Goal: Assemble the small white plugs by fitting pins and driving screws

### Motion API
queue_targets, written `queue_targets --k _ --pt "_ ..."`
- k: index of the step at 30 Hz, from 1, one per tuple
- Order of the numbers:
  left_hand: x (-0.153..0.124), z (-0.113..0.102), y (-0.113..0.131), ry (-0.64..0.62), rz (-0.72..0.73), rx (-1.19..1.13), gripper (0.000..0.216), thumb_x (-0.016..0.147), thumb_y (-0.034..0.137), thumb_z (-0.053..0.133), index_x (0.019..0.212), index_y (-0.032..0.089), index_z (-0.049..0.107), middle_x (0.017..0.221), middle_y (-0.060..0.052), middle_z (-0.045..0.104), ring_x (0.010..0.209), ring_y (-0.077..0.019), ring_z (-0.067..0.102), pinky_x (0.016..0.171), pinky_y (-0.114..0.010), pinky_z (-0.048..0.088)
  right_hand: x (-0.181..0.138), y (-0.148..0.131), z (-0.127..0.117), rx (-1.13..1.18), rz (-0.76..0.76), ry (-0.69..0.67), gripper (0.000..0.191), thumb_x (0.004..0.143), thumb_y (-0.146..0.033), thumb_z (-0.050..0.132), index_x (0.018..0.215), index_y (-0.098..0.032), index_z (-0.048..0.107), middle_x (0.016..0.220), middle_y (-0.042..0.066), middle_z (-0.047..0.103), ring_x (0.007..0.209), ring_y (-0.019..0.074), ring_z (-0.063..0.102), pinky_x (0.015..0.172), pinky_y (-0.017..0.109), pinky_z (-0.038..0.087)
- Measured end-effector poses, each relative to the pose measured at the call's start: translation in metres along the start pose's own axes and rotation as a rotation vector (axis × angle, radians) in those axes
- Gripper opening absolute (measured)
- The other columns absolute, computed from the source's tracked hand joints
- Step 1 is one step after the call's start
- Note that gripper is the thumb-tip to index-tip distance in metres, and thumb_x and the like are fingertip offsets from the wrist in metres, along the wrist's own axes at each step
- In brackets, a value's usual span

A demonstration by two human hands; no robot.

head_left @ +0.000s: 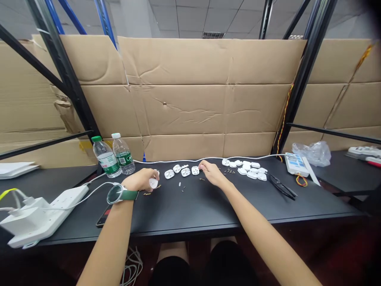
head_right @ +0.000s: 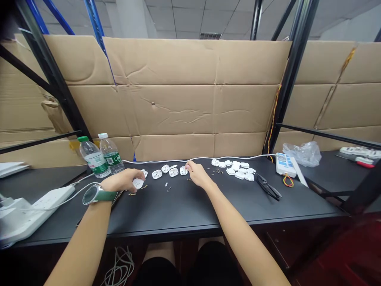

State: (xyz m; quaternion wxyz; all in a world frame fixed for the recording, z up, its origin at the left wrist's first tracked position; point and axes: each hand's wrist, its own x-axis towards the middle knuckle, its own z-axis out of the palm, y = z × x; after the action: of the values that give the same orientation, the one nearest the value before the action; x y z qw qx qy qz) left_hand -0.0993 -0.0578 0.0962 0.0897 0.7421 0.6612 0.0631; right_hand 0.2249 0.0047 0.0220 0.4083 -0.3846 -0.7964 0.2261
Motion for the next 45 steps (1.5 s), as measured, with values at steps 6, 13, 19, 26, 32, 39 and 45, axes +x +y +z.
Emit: queue_targets --k 6,13,19,26,32,39,45 --pt "0.005 -0.015 0.05 -0.024 0.243 -0.269 0.05 0.055 0.031 0.078 0.105 0.03 0.075 0.105 -0.001 0.073 0.088 -0.0241 0.066 0.074 -0.028 0.051 -0.002 -0.003 0.002 -0.018 -0.003 -0.051 0.026 0.099 -0.034 0.039 0.096 -0.021 0.062 0.085 0.003 0.065 0.077 0.0174 0.056 0.075 0.028 0.041" --pt "0.03 0.007 0.075 -0.009 0.501 -0.459 0.056 0.067 0.045 0.08 0.117 0.023 0.069 0.112 -0.007 0.071 0.085 -0.0214 0.066 0.075 -0.031 0.052 -0.006 -0.02 0.008 0.022 -0.123 -0.114 0.026 0.089 -0.036 0.062 0.11 -0.023 0.06 0.089 0.001 0.065 0.076 0.0161 0.056 0.073 0.028 0.042" --pt "0.038 0.025 0.057 0.039 0.486 -0.653 0.054 0.082 0.059 0.066 0.118 0.019 0.066 0.115 -0.01 0.071 0.093 -0.0226 0.069 0.079 -0.032 0.055 -0.008 -0.025 0.015 -0.016 -0.236 -0.084 0.012 0.094 -0.026 0.053 0.102 -0.021 0.061 0.094 0.003 0.067 0.082 0.0173 0.06 0.076 0.03 0.046" --pt "0.052 0.022 0.027 0.445 0.316 -0.757 0.056 0.094 0.065 0.04 0.102 0.016 0.066 0.104 -0.01 0.073 0.087 -0.0213 0.07 0.083 -0.032 0.056 0.001 -0.058 0.047 -0.399 -0.474 -0.344 0.033 0.096 -0.011 0.049 0.12 -0.024 0.066 0.115 0.006 0.068 0.099 0.02 0.065 0.081 0.03 0.049" --pt "0.055 0.026 0.013 0.573 0.215 -0.709 0.05 0.094 0.061 0.045 0.098 0.017 0.068 0.091 -0.006 0.075 0.073 -0.0207 0.073 0.072 -0.029 0.057 0.033 -0.089 0.106 -0.694 -0.578 -0.445 0.042 0.089 -0.009 0.056 0.129 -0.023 0.062 0.115 0.007 0.069 0.095 0.0231 0.067 0.069 0.031 0.051" --pt "0.058 0.031 0.01 0.492 0.221 -0.831 0.05 0.088 0.064 0.055 0.095 0.016 0.069 0.091 -0.008 0.076 0.075 -0.0233 0.075 0.071 -0.031 0.059 0.038 -0.086 0.121 -0.807 -0.632 -0.485 0.027 0.092 -0.007 0.053 0.107 -0.019 0.072 0.097 0.007 0.072 0.086 0.0212 0.067 0.067 0.028 0.047" --pt "0.064 0.038 0.011 0.439 0.239 -0.945 0.053 0.081 0.064 0.062 0.096 0.014 0.07 0.082 -0.008 0.075 0.071 -0.024 0.074 0.069 -0.035 0.059 0.026 -0.072 0.101 -0.652 -0.577 -0.436 0.023 0.095 -0.016 0.054 0.104 -0.023 0.074 0.099 0.005 0.072 0.084 0.0186 0.065 0.067 0.026 0.045"
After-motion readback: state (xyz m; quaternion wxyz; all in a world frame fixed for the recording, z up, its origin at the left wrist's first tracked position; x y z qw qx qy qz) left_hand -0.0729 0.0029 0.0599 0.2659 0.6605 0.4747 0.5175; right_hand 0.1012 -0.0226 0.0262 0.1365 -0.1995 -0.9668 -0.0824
